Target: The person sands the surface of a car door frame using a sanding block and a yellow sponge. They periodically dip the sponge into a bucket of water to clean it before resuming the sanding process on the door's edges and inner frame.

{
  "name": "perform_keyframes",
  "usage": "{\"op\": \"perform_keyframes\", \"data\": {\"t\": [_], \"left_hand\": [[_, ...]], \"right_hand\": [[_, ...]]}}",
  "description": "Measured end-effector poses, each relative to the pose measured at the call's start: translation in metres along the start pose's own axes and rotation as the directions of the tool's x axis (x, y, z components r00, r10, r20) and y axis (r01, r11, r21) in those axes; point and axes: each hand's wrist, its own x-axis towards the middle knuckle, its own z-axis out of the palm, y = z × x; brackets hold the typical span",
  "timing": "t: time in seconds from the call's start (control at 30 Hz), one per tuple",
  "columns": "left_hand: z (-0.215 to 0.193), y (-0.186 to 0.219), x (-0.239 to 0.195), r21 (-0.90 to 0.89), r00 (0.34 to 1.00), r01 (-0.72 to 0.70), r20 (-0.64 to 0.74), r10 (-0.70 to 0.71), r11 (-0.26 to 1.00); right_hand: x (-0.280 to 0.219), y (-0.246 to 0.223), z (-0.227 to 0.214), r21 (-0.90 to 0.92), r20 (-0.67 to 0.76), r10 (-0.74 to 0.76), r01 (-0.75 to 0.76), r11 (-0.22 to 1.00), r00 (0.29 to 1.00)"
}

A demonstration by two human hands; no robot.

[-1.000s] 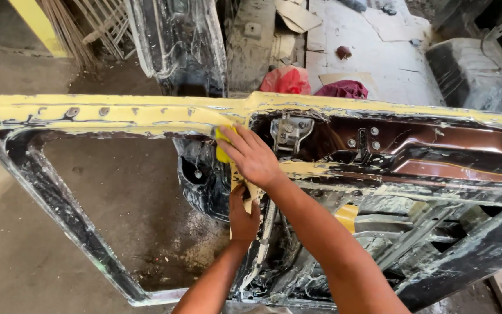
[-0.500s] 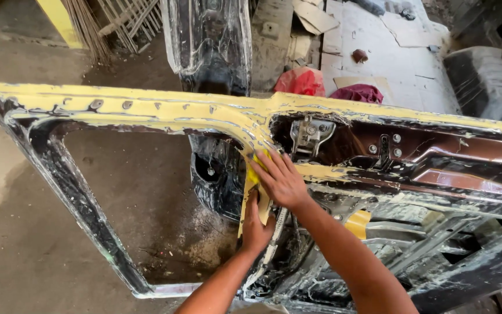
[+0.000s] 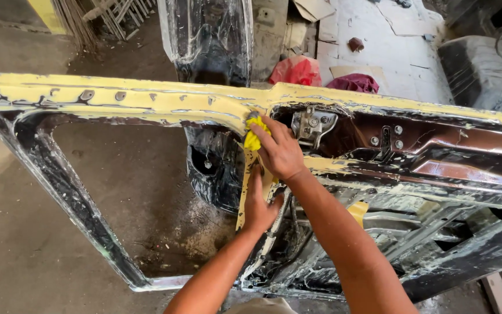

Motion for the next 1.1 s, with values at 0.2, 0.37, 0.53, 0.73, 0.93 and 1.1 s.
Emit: {"op": "perform_keyframes", "data": {"t": [0.2, 0.37, 0.53, 0.73, 0.93, 1.1], "left_hand": [[0.011, -0.063, -0.046, 0.001, 0.996, 0.027, 0.089, -0.027, 1.000], [-0.003, 0.003, 0.012, -0.147, 0.999, -0.018, 0.035, 0.023, 0.989], [0.001, -0.024, 0.002, -0.323, 0.994, -0.105, 0.004, 0.112, 0.940], [0.014, -0.059, -0.016, -0.267, 0.994, -0.024, 0.096, 0.051, 0.963], [-0.002, 0.007, 0.023, -0.431, 0.987, -0.157, -0.041, 0.154, 0.889], [0.030, -0.090, -0.040, -0.207, 0.995, -0.063, 0.058, 0.076, 0.976]], "right_hand": [[-0.005, -0.004, 0.011, 0.029, -0.186, 0.094, -0.090, 0.996, 0.978], [-0.010, -0.018, 0.001, 0.030, -0.162, 0.150, -0.147, 0.989, 0.975], [-0.004, -0.031, -0.025, 0.096, -0.066, 0.241, -0.234, 0.968, 0.968], [0.014, -0.043, -0.057, 0.075, 0.022, 0.299, -0.300, 0.951, 0.954], [0.036, -0.033, -0.083, -0.233, -0.283, 0.030, -0.099, 0.967, 0.959], [0.034, -0.014, -0.059, -0.215, -0.242, 0.130, -0.183, 0.959, 0.962]]}}
